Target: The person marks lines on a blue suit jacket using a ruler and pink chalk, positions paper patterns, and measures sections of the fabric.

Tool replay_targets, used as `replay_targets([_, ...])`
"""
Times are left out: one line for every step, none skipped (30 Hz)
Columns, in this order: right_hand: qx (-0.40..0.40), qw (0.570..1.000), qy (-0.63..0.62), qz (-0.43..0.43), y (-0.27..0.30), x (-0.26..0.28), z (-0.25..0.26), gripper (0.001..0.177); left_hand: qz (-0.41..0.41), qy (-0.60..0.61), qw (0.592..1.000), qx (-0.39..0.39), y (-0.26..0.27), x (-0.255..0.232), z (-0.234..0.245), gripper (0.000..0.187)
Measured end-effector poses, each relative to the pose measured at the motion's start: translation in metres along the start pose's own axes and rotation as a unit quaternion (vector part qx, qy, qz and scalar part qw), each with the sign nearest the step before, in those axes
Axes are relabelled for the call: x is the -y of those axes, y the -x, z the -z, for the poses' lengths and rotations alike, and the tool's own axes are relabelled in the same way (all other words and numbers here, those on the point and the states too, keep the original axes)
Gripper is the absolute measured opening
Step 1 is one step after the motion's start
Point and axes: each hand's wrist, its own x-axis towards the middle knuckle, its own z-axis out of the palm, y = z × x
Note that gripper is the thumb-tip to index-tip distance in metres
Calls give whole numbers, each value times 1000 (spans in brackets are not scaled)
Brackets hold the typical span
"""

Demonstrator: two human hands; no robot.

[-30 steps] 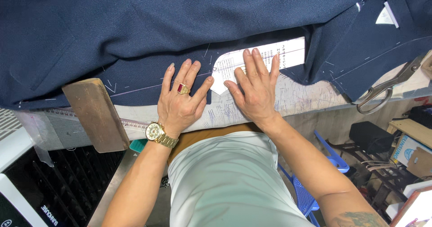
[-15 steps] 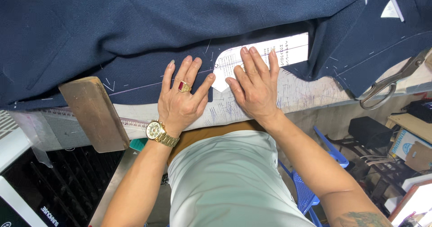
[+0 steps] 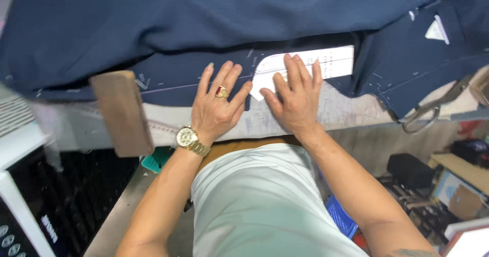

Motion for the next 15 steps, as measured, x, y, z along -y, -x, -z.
replay_targets([1, 1000, 11, 8, 0, 0, 0, 45, 12, 6, 1000, -25, 4, -1, 3, 32])
replay_targets([2, 1000, 21, 15, -1, -1, -1, 45, 24, 11, 998, -49, 8, -3, 6, 33])
replay_targets([-2, 1000, 12, 22, -1, -1, -1, 45, 27, -1, 998, -50, 15, -1, 18, 33])
replay_targets([-4, 1000, 15, 22, -2, -2, -1, 45, 48, -31, 996, -72, 22, 1, 29, 30])
replay_targets([-5, 1000, 16, 22, -1, 0, -1, 44, 69, -64, 991, -93, 30, 1, 43, 27])
replay_targets([-8, 1000, 4, 29, 2, -1, 0, 44, 73, -77, 990, -92, 45, 2, 56, 27])
replay_targets([-6, 999, 9, 32, 2, -2, 0, 45, 134, -118, 976, -122, 57, 4, 71, 24])
replay_targets([-4, 999, 13, 35, 2, -2, 0, 47, 193, -157, 956, -154, 70, 5, 85, 21])
replay_targets([-10, 999, 4, 39, 2, -1, 0, 47, 192, -168, 954, -155, 88, 8, 93, 21])
replay_targets([-6, 999, 4, 39, 2, -1, 0, 46, 217, -206, 941, -160, 107, 11, 100, 23])
replay_targets([-1, 999, 9, 37, 4, -3, 3, 45, 241, -239, 926, -165, 125, 13, 103, 26])
replay_targets([-6, 999, 5, 40, 6, 0, 1, 45, 239, -245, 924, -168, 128, 5, 109, 26])
replay_targets([-1, 1000, -1, 29, 7, 0, 2, 42, 215, -268, 933, -108, 129, -3, 110, 25])
replay_targets([3, 1000, -7, 18, 9, 0, 2, 40, 190, -291, 937, -47, 130, -11, 112, 25])
replay_targets([0, 1000, -8, 24, 11, 0, 3, 40, 191, -294, 935, -53, 134, -16, 112, 25])
